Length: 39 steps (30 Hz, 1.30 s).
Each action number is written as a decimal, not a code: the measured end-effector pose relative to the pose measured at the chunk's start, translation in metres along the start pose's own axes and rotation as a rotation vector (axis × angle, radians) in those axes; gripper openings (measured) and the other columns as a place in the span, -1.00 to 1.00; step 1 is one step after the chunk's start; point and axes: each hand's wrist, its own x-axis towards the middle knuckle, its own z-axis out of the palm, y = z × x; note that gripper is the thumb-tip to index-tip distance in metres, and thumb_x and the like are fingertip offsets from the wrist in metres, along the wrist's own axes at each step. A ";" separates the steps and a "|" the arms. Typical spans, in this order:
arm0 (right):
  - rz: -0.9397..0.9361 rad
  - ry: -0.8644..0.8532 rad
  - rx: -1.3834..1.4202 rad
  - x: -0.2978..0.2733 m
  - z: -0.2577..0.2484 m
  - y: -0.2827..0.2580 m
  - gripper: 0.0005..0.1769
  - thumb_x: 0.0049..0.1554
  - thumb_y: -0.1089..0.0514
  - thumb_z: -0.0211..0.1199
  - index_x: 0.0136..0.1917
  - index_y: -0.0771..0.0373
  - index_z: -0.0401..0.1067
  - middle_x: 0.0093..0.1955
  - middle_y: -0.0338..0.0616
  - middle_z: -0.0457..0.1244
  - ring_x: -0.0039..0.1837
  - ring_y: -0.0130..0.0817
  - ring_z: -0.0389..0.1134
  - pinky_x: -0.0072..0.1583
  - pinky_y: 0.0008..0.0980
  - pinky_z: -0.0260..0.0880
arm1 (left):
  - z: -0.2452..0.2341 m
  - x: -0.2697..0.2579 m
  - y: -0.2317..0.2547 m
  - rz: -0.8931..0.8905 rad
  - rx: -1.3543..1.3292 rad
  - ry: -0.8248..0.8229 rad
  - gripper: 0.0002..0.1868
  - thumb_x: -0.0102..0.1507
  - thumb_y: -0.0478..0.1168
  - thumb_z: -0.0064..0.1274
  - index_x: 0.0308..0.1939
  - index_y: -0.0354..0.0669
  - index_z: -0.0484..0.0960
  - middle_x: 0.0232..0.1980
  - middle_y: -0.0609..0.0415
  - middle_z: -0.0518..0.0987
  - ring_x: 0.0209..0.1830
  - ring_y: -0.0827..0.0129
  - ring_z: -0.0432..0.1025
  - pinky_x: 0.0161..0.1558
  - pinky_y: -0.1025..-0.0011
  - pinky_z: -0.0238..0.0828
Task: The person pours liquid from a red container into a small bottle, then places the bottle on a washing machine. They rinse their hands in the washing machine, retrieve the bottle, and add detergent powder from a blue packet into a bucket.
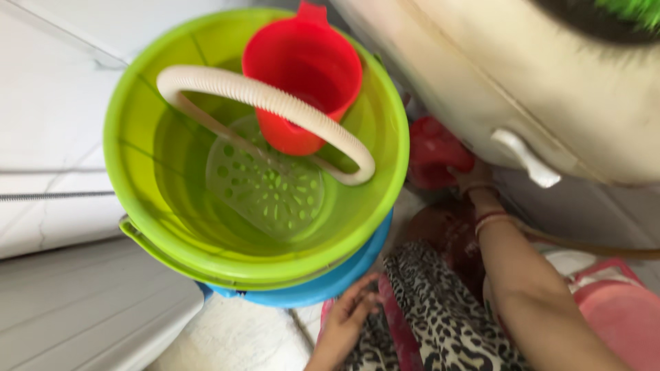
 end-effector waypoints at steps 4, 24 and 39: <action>0.220 0.112 -0.001 -0.001 0.022 0.002 0.02 -0.30 0.07 0.42 0.36 0.22 0.02 0.29 0.18 0.08 0.31 0.06 0.07 0.30 -0.17 0.07 | -0.001 -0.005 0.000 -0.060 0.040 0.033 -0.57 0.24 -0.24 -0.18 0.21 -0.18 0.35 -0.17 0.10 0.54 -0.25 0.53 0.37 -0.11 0.58 0.28; -0.275 0.561 0.393 -0.179 -0.296 -0.347 -0.86 0.19 0.23 0.18 -0.04 0.29 0.27 -0.16 -0.16 0.28 -0.23 -0.49 0.29 -0.15 -0.55 0.33 | -0.006 -0.049 0.171 0.284 0.112 -0.447 -0.64 0.09 -0.47 -0.02 -0.04 -0.21 0.38 0.19 0.13 0.41 -0.07 0.53 0.34 0.00 0.53 0.30; -0.343 0.856 -0.047 -0.094 -0.346 -0.398 -0.41 -0.12 -0.08 0.57 -0.17 0.35 0.29 -0.18 -0.08 0.16 -0.17 -0.22 0.20 -0.12 -0.27 0.26 | -0.012 -0.073 0.212 0.303 0.080 -0.329 -0.62 0.16 -0.39 -0.02 0.06 -0.22 0.36 0.03 0.06 0.50 -0.09 0.55 0.37 0.03 0.56 0.26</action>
